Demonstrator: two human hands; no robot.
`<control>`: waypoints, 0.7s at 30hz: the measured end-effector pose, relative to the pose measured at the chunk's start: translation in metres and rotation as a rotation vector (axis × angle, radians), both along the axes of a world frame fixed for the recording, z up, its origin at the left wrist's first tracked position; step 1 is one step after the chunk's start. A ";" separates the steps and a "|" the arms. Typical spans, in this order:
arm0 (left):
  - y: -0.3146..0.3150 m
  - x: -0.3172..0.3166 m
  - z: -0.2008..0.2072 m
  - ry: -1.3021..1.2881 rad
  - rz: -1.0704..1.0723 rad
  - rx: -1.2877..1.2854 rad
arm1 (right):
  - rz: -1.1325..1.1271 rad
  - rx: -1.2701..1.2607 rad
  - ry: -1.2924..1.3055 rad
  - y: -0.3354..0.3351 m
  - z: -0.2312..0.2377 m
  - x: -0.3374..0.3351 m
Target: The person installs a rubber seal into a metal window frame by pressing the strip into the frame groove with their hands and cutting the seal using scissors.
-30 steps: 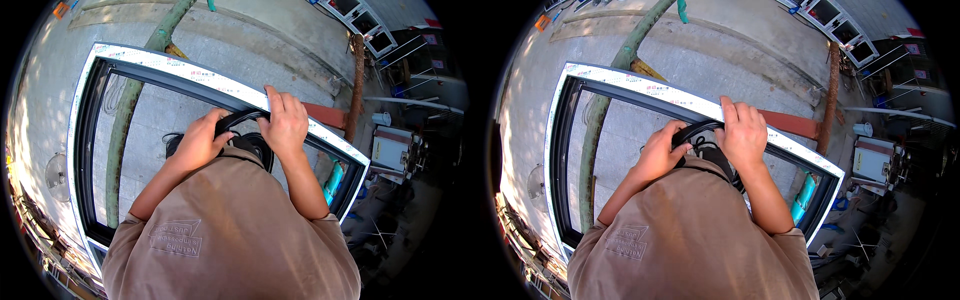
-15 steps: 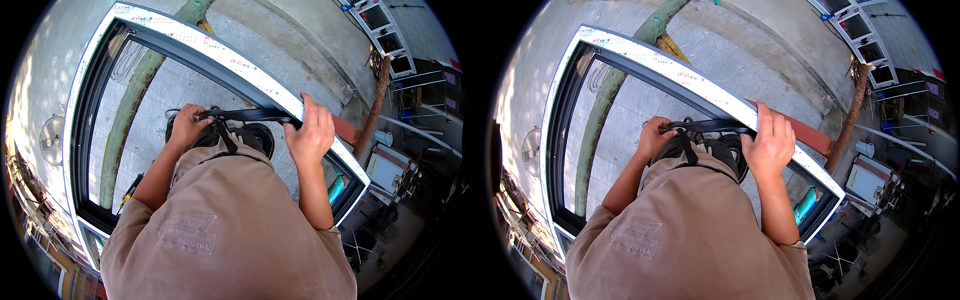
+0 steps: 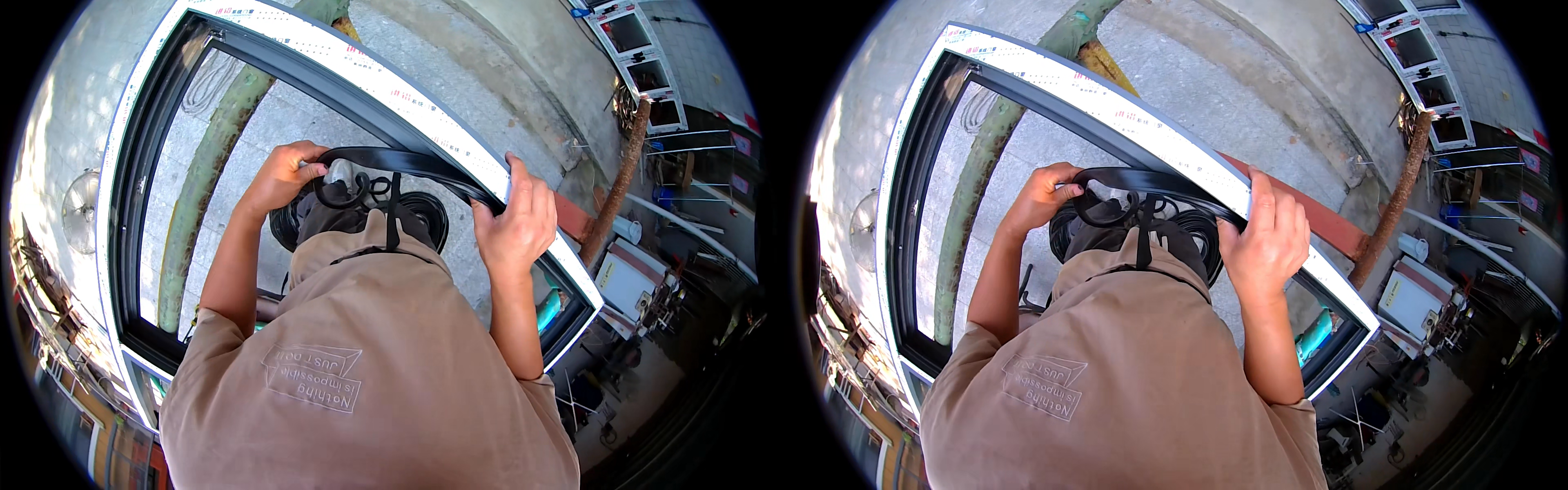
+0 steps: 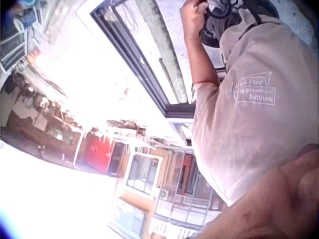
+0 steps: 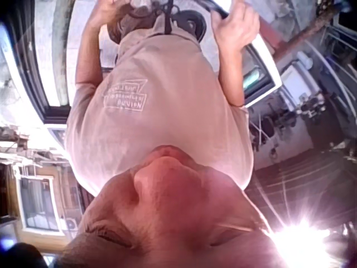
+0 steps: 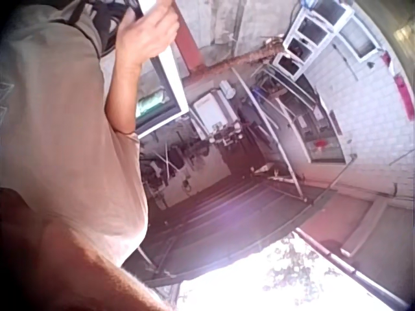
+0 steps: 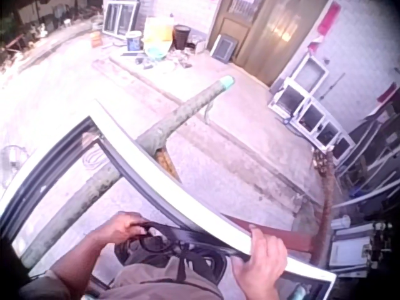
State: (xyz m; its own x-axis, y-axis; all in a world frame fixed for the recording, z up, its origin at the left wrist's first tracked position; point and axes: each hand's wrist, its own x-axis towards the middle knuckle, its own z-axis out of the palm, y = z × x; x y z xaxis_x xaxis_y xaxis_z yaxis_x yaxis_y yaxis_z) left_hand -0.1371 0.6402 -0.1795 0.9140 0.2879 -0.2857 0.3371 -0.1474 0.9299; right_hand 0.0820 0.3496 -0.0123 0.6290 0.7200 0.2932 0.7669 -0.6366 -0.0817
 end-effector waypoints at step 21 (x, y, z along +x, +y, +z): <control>0.048 -0.005 0.195 -0.271 0.222 0.073 | 0.012 0.013 -0.033 0.000 -0.001 -0.002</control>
State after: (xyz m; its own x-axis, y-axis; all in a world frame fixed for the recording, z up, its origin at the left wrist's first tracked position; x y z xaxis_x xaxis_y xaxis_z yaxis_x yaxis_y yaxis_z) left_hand -0.1420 0.6883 0.0153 0.8668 0.4985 -0.0131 0.1113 -0.1679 0.9795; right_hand 0.0803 0.3499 -0.0133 0.6102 0.7234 0.3232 0.7769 -0.6263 -0.0649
